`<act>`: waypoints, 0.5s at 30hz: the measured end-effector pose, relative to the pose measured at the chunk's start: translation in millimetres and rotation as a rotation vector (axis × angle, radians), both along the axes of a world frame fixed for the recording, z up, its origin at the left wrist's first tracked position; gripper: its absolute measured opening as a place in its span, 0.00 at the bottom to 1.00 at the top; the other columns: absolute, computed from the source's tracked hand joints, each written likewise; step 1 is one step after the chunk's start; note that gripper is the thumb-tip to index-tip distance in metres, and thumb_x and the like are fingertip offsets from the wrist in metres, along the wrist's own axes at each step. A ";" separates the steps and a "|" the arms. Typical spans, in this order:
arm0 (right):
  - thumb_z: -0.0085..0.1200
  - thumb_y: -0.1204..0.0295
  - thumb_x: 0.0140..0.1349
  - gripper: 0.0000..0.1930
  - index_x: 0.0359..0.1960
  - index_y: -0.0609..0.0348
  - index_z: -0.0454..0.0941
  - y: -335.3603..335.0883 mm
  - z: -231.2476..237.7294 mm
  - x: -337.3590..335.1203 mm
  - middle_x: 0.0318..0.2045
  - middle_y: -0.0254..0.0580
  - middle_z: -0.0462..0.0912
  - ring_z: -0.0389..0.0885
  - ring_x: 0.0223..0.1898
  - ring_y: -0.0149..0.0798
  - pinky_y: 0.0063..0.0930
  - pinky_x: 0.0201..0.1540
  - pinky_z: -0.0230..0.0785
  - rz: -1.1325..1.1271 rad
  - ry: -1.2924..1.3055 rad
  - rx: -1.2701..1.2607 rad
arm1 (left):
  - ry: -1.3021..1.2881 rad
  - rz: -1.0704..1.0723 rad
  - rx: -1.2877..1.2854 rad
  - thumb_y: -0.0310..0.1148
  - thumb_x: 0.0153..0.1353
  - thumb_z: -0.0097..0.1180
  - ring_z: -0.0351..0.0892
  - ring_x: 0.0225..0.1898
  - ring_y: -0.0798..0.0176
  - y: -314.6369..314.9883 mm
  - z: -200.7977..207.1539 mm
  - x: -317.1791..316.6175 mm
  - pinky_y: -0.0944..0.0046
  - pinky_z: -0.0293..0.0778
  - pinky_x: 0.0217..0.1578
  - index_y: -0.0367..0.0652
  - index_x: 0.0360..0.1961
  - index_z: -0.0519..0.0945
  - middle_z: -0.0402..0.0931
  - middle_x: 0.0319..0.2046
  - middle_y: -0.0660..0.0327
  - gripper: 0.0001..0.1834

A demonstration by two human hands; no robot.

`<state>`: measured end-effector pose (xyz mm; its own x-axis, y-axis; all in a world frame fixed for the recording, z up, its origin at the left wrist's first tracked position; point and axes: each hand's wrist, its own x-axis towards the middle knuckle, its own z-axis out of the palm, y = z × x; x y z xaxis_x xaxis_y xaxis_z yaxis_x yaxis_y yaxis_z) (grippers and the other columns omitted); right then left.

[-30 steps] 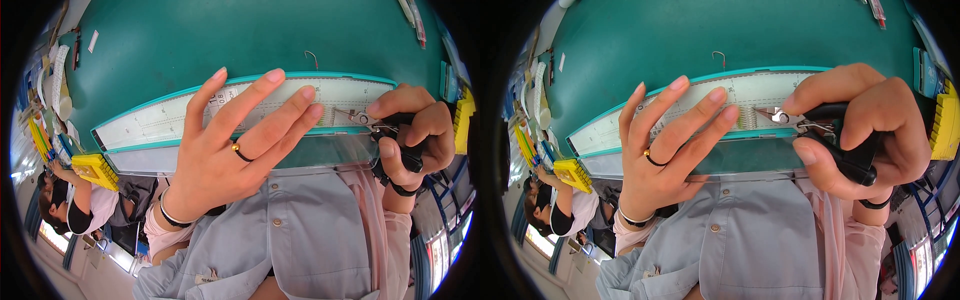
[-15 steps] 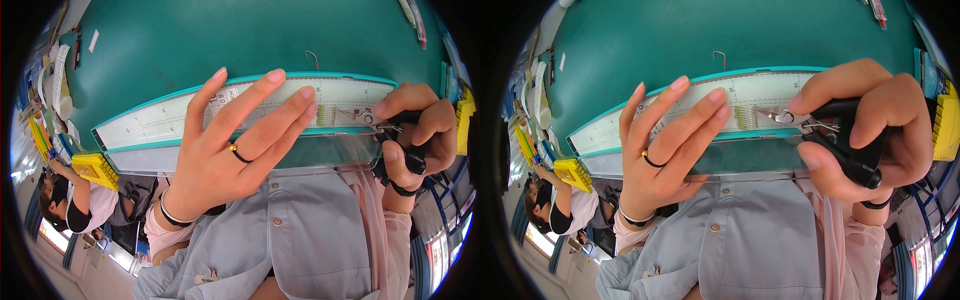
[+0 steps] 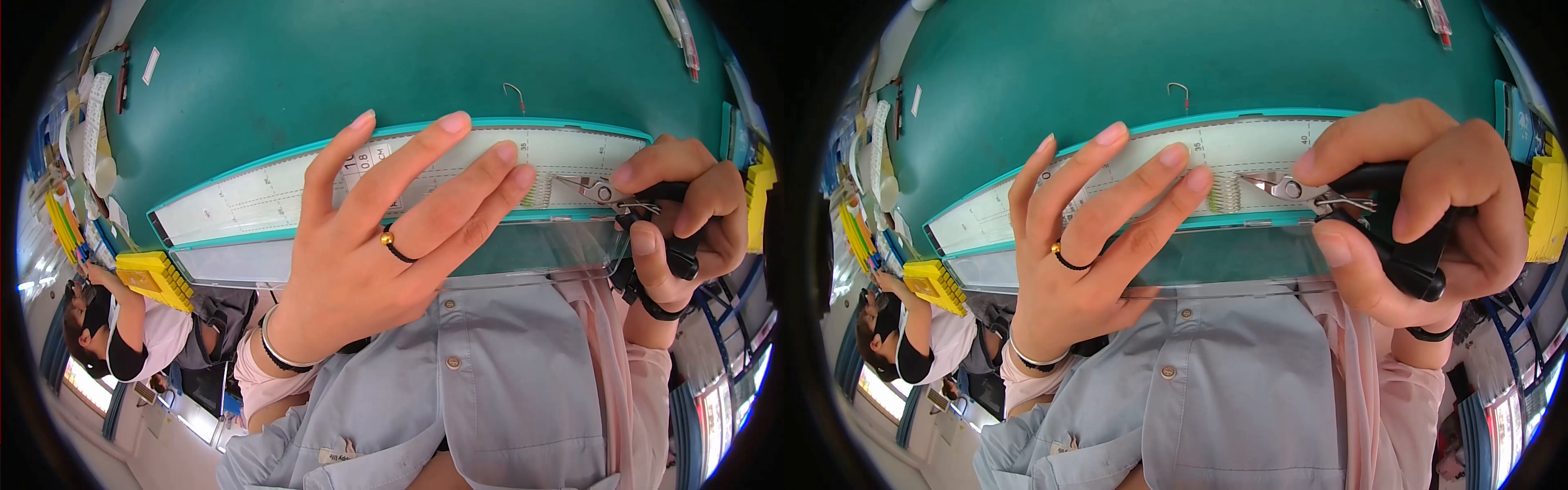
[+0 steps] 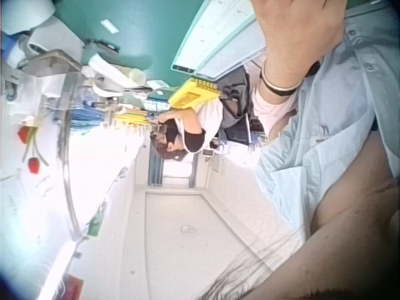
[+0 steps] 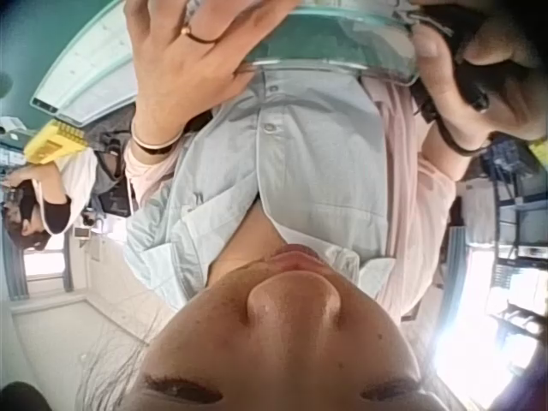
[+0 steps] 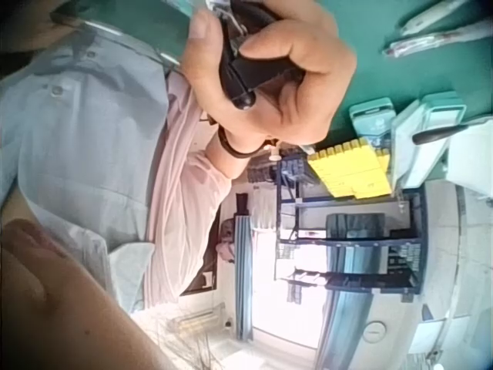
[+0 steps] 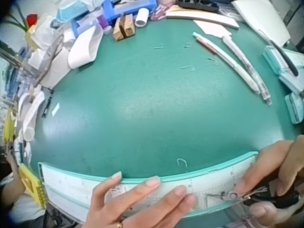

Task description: Cutting and preparing resistors for assembly using wire cutters and a guide jig.

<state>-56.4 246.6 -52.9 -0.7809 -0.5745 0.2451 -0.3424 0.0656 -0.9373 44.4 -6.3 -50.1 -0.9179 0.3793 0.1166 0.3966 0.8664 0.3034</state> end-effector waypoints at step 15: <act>0.63 0.74 0.59 0.16 0.34 0.53 0.62 -1.1 3.7 -1.3 0.37 0.62 0.82 0.75 0.31 0.34 0.26 0.33 0.68 -0.012 0.033 0.021 | 0.013 -0.014 -0.004 0.34 0.26 0.65 0.67 0.67 0.58 -0.8 -0.1 -0.5 0.43 0.61 0.67 0.62 0.58 0.84 0.73 0.63 0.78 0.45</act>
